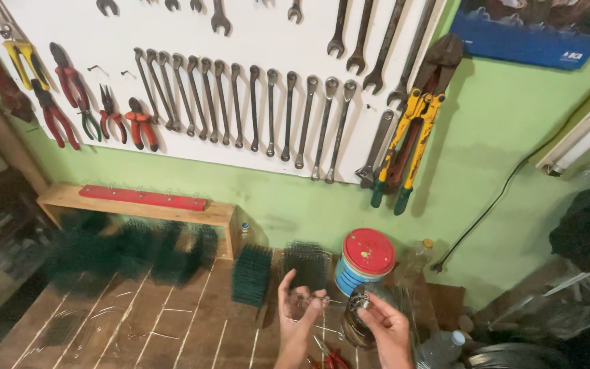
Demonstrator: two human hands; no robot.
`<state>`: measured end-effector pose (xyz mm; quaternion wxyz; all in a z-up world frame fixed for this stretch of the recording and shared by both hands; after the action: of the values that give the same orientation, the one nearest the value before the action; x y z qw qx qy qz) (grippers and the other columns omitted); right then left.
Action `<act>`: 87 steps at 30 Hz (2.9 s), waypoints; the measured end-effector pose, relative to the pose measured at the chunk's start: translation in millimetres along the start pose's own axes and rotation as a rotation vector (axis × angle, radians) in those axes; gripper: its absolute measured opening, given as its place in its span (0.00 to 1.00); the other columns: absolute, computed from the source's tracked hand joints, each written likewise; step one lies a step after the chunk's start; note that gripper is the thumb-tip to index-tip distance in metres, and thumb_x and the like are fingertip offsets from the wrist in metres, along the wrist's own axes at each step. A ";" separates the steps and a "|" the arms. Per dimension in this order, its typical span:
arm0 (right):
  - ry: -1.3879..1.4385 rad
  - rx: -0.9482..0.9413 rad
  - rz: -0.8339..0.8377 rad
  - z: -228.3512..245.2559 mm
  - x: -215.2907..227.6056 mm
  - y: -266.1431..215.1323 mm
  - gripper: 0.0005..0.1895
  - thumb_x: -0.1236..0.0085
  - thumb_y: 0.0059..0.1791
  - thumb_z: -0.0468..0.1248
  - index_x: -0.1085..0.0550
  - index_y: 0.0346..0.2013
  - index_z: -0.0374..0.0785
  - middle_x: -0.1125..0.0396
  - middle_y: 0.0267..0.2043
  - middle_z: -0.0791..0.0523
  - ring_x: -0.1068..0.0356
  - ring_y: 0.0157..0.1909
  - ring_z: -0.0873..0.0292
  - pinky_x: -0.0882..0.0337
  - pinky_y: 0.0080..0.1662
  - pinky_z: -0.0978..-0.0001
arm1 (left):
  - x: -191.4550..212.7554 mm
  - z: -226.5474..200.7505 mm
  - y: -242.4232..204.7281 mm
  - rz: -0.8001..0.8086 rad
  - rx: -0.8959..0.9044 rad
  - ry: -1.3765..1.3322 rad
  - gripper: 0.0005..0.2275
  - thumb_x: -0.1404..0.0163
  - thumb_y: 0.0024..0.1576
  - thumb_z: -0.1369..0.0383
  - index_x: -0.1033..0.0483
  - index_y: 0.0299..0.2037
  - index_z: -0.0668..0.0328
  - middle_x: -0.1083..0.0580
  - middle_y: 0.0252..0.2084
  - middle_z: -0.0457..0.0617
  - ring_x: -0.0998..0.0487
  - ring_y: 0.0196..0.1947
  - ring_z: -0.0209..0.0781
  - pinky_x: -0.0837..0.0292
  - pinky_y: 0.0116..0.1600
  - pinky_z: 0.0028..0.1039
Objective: The person assembles small wire mesh frames by bending wire with a screwdriver and inserting metal fasteners. They repeatedly pick up wire pieces, bend them into shape, and secure them with fasteners from a container on the workbench.
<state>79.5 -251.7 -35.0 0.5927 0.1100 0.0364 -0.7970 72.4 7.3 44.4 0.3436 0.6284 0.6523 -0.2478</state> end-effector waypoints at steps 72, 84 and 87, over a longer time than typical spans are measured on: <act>-0.324 -0.185 0.329 -43.7 -288.6 -46.0 0.18 0.37 0.47 0.31 0.21 0.52 0.30 0.25 0.30 0.54 0.32 0.27 0.66 0.35 0.28 0.76 | 185.0 -175.6 50.0 0.011 0.075 0.623 0.20 0.39 0.56 0.73 0.24 0.60 0.64 0.19 0.43 0.48 0.19 0.40 0.29 0.21 0.45 0.20; -0.559 -0.289 0.253 -190.6 -335.2 -51.2 0.16 0.34 0.46 0.34 0.21 0.47 0.33 0.22 0.29 0.51 0.25 0.28 0.63 0.28 0.30 0.73 | 348.8 -147.0 89.1 0.197 0.233 1.123 0.21 0.37 0.52 0.70 0.21 0.56 0.61 0.18 0.38 0.57 0.15 0.37 0.41 0.21 0.44 0.30; -0.529 -0.432 0.203 -241.6 -326.3 -62.0 0.16 0.34 0.45 0.33 0.22 0.46 0.32 0.21 0.34 0.51 0.23 0.29 0.61 0.27 0.29 0.70 | 392.8 -118.9 92.7 0.097 0.318 1.115 0.23 0.37 0.48 0.69 0.23 0.56 0.60 0.17 0.40 0.54 0.14 0.37 0.42 0.19 0.45 0.31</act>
<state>141.5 117.7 -203.3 0.6673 -0.2249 0.0382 -0.7090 158.2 360.3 -167.8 -0.1392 0.7369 0.6602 0.0416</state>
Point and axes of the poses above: each hand's wrist, its own y-axis towards the middle knuckle, its own x-axis out of the back of the hand, z = x × y, the point moved 9 cm from there along y, towards the middle knuckle
